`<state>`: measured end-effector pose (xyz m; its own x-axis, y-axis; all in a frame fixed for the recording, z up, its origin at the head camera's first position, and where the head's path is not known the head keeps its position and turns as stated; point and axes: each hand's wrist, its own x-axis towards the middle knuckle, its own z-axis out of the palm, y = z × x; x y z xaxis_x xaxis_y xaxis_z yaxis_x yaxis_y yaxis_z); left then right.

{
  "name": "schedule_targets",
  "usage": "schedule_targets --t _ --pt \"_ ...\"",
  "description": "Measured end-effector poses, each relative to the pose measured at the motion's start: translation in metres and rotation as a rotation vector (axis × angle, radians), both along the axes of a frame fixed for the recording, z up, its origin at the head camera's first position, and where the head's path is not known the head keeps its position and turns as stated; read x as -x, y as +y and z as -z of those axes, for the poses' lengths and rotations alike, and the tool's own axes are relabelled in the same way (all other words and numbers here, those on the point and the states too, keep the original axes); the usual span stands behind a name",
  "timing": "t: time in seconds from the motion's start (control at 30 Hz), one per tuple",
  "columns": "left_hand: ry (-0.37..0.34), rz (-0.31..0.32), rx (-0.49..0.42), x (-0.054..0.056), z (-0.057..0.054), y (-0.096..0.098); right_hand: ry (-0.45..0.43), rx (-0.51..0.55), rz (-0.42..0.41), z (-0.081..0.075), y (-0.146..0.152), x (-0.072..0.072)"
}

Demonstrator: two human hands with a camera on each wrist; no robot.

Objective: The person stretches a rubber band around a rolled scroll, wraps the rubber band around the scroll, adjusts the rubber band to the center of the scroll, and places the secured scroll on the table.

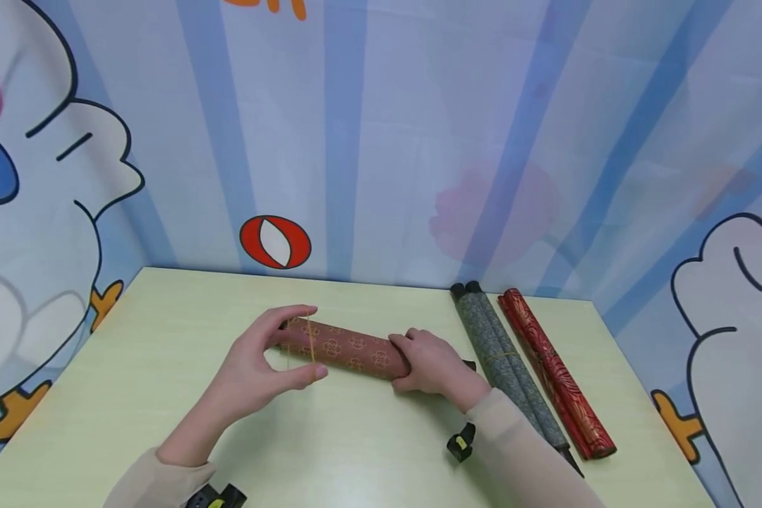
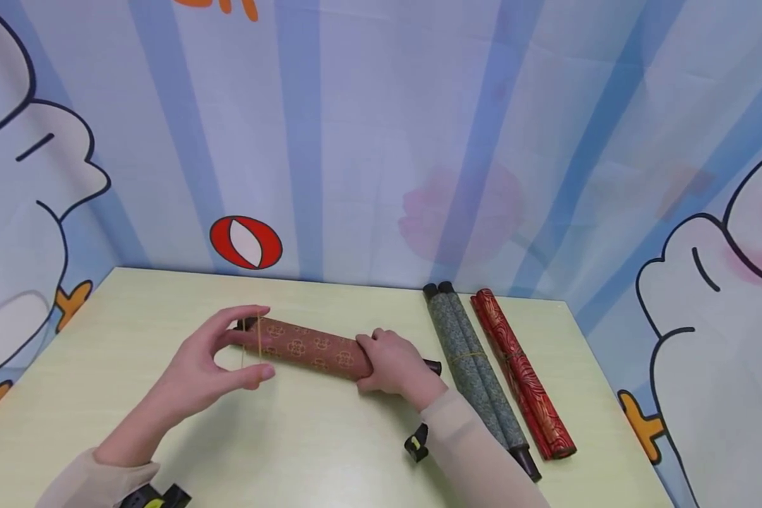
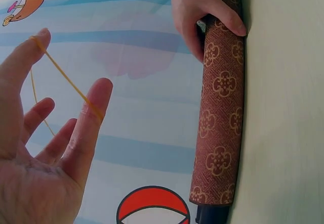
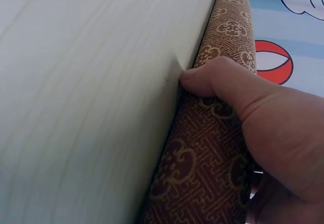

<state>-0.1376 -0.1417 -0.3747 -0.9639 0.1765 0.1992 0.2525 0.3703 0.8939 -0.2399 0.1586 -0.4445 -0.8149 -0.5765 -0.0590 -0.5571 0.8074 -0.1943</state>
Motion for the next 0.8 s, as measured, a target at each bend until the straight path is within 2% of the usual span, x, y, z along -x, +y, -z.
schedule_targets --t 0.2,0.43,0.8 --pt "-0.013 0.011 -0.038 0.000 0.000 -0.002 0.034 -0.050 -0.006 0.000 -0.002 0.000" --pt "-0.008 0.022 -0.068 0.000 0.000 -0.005 0.025 -0.064 -0.020 -0.003 -0.002 -0.001" --pt "0.042 -0.045 0.060 0.002 0.007 -0.013 0.013 -0.059 -0.026 -0.002 0.006 -0.001"
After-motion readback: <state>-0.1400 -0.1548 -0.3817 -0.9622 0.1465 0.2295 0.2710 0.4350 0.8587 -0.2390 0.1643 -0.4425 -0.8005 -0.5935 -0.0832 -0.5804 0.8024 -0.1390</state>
